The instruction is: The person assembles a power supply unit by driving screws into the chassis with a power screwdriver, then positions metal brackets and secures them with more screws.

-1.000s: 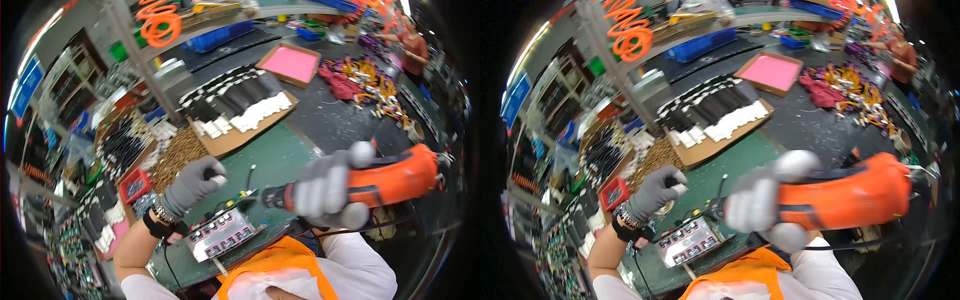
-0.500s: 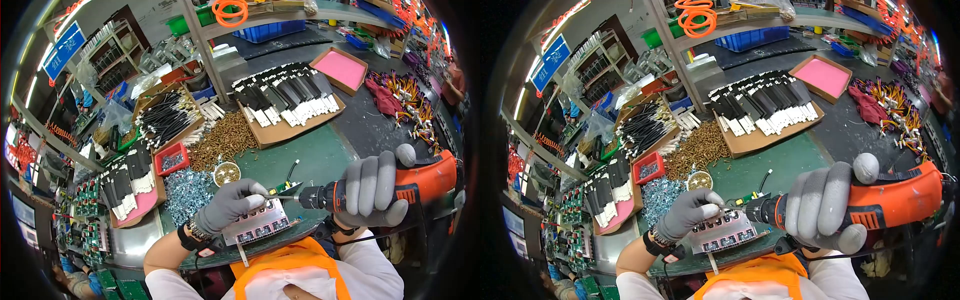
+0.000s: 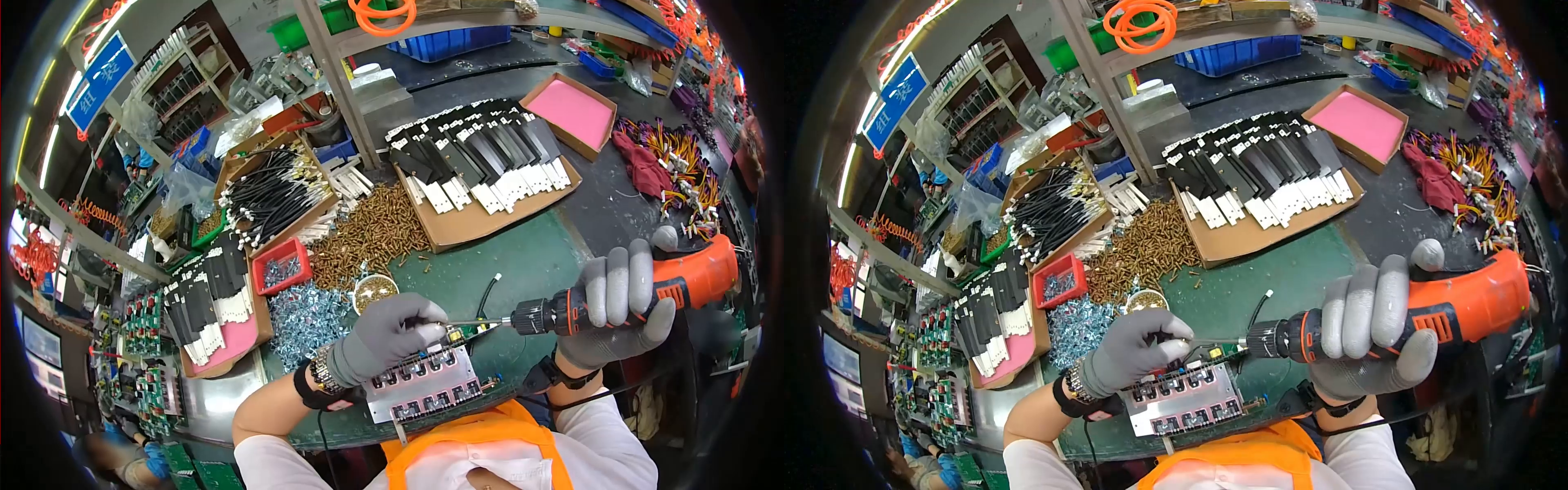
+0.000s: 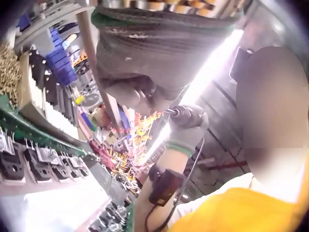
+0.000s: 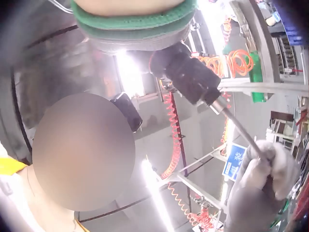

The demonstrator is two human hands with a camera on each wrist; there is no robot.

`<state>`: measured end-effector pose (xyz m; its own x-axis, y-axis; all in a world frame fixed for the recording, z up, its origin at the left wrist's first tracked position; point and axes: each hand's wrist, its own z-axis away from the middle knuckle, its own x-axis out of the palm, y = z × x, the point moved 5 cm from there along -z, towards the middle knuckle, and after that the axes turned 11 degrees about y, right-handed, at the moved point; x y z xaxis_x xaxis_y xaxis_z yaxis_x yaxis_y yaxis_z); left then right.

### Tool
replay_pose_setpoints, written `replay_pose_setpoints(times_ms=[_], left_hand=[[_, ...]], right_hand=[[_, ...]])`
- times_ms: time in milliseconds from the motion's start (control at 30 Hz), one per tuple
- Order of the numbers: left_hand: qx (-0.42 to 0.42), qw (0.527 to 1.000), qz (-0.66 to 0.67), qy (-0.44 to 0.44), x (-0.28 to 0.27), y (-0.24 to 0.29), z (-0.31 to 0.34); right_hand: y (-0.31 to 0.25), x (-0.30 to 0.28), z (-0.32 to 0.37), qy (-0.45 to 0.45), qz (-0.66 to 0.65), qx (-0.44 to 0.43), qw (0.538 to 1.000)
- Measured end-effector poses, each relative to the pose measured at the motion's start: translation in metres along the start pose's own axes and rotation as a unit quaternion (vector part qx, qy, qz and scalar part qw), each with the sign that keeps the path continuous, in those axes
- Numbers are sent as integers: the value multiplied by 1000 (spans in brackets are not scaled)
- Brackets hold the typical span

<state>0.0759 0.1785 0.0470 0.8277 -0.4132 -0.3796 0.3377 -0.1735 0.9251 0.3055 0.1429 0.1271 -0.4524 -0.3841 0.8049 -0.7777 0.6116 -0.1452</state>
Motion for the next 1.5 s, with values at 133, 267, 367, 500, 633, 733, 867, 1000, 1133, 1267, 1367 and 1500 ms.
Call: replay_pose_setpoints(times_ms=[133,267,367,500,633,733,867,1000,1133,1267,1367,1500], left_hand=[[-17,999,30,-5,1,-4,-6],[-54,995,74,-42,3,-10,-4],[-137,971,176,-82,7,-22,1],[-162,956,212,-118,8,-27,1],[-81,991,76,-80,9,-21,1],[-107,986,87,-95,11,-13,1],[72,994,82,-10,-36,-17,-57],[180,765,-594,172,-124,-83,-168],[26,640,-765,64,-135,-157,-229],[-25,597,-802,13,-128,-201,-254],[25,604,-793,74,-127,-205,-252],[243,638,-700,210,-108,-159,-212]], right_hand=[[5,-4,-4,2,-4,5,1000],[8,-7,-4,-8,-9,24,1000],[8,-6,-2,-9,-31,34,999],[9,-9,3,4,3,51,999],[9,-10,7,19,26,66,997],[8,-9,0,-7,-38,40,998],[-7,-25,-11,63,-41,-9,997],[-22,-45,-7,92,-2,-8,996],[-25,-52,1,98,50,-19,994],[-34,-67,-2,79,90,-11,993],[-43,-74,-1,109,130,-33,985],[-41,-66,2,106,112,-22,988]])
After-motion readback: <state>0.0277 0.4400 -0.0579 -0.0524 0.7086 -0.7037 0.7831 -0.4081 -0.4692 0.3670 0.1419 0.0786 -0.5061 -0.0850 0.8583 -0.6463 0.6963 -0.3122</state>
